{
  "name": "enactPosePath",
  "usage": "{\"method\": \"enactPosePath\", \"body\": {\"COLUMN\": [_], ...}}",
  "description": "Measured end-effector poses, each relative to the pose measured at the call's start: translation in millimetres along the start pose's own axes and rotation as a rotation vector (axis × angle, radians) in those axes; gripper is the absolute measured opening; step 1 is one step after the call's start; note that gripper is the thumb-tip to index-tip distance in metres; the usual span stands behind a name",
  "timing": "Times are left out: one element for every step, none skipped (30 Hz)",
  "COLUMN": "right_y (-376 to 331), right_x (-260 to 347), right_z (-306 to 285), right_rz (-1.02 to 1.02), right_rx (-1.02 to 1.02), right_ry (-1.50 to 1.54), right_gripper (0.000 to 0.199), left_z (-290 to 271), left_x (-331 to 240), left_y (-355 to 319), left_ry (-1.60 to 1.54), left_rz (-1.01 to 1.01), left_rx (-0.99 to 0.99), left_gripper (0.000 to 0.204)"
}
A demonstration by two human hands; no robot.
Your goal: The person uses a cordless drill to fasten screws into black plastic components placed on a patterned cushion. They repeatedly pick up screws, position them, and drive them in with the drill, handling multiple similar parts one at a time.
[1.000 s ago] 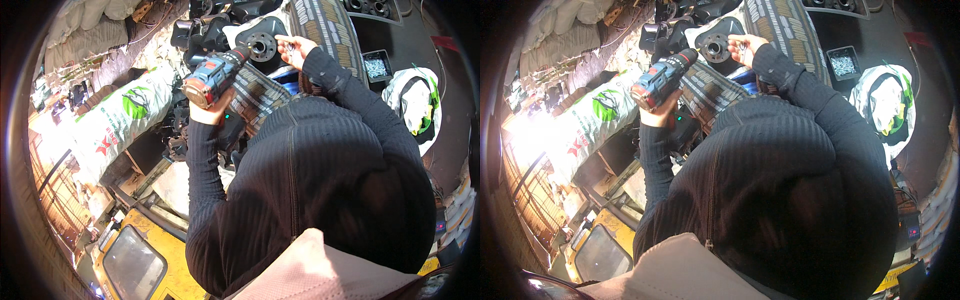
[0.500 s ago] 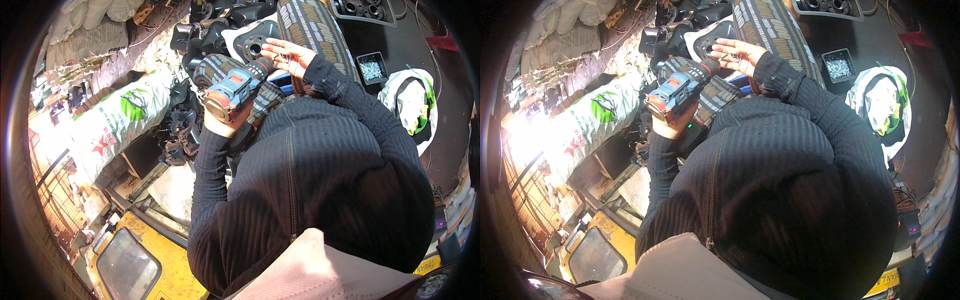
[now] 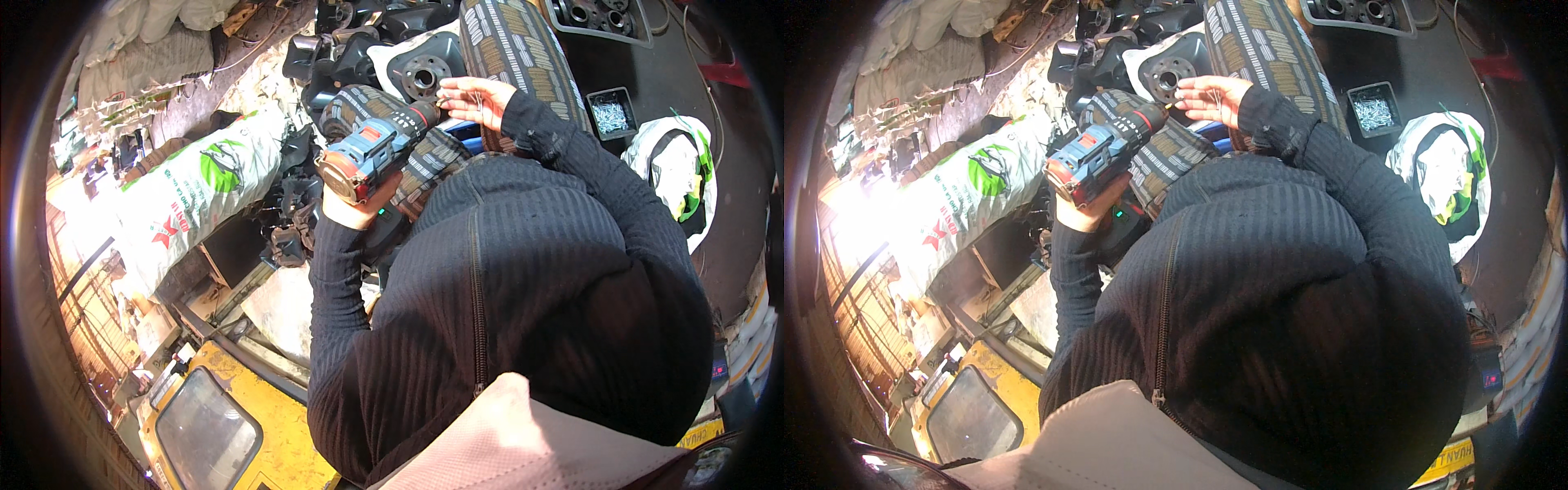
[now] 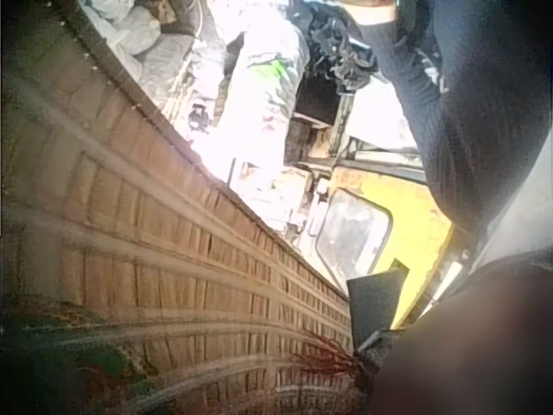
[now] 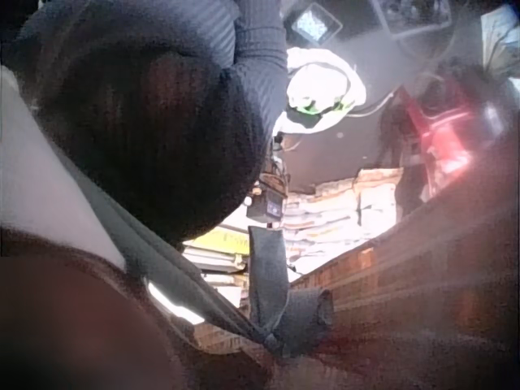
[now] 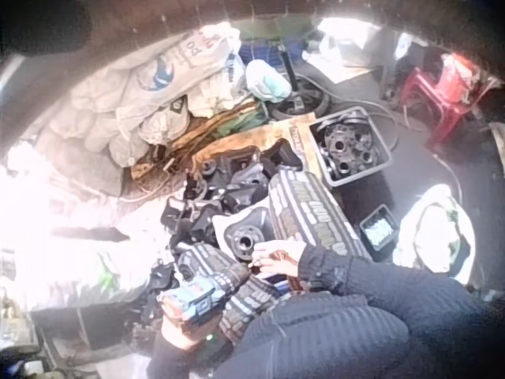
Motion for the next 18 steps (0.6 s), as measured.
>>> {"method": "enactPosePath", "body": {"right_y": [-1, -1, -1, -1, 1, 3, 5, 7, 8, 10, 11, 12, 13, 13, 14, 15, 16, 17], "right_x": [-4, -9, -13, -16, -19, -21, -24, -23, -24, -24, -23, -23, -22, -21, -21, -20, -21, -20], "right_z": [3, 4, 4, 8, 5, 5, 4, 5, 4, 3, 3, 3, 2, 2, 1, 0, -1, -1], "right_rz": [-0.004, 0.048, 0.054, 0.065, 0.078, 0.095, 0.112, 0.090, 0.070, 0.052, 0.026, 0.005, 0.005, -0.014, -0.007, -0.006, 0.021, 0.029], "right_rx": [0.064, 0.085, 0.073, 0.119, 0.058, 0.044, 0.020, 0.019, 0.007, -0.009, -0.009, -0.013, -0.043, -0.038, -0.058, -0.062, -0.093, -0.088], "right_ry": [-0.024, -0.021, 0.001, 0.065, 0.061, 0.085, 0.117, 0.115, 0.121, 0.141, 0.110, 0.096, 0.093, 0.049, 0.019, 0.007, -0.044, -0.065], "right_gripper": [0.033, 0.031, 0.029, 0.026, 0.025, 0.023, 0.021, 0.019, 0.018, 0.016, 0.016, 0.017, 0.018, 0.020, 0.023, 0.025, 0.030, 0.029], "left_z": [-1, -1, -1, -1, 0, 0, 0, 0, 0, -1, 0, 0, 0, 1, 2, 3, 4, 4], "left_x": [1, 1, 2, 3, 5, 8, 11, 10, 10, 9, 11, 12, 12, 17, 21, 25, 25, 25], "left_y": [-2, -3, -4, -5, -6, -7, -8, -9, -10, -11, -11, -12, -13, -14, -15, -17, -16, -14], "left_ry": [-0.012, -0.009, -0.005, -0.003, -0.050, -0.095, -0.140, -0.081, -0.023, 0.035, 0.047, 0.059, 0.072, 0.009, -0.055, -0.117, -0.083, -0.048], "left_rz": [-0.006, -0.022, -0.032, -0.042, -0.061, -0.079, -0.098, -0.068, -0.040, 0.002, 0.000, 0.010, 0.023, -0.028, -0.079, -0.131, -0.102, -0.072], "left_rx": [0.027, 0.025, 0.020, 0.011, 0.007, -0.002, -0.013, -0.003, 0.007, 0.006, 0.001, -0.014, -0.030, -0.039, -0.048, -0.056, -0.043, -0.029], "left_gripper": [0.032, 0.032, 0.032, 0.031, 0.031, 0.031, 0.031, 0.032, 0.032, 0.033, 0.033, 0.033, 0.033, 0.033, 0.033, 0.032, 0.032, 0.032]}}
Point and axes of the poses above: each hand's wrist, its own y-axis towards the middle knuckle, its own z-axis out of the palm, x = y × z, the point moved 6 cm from there along y, towards the middle knuckle, and after that the axes turned 6 degrees about x, right-handed, at the moved point
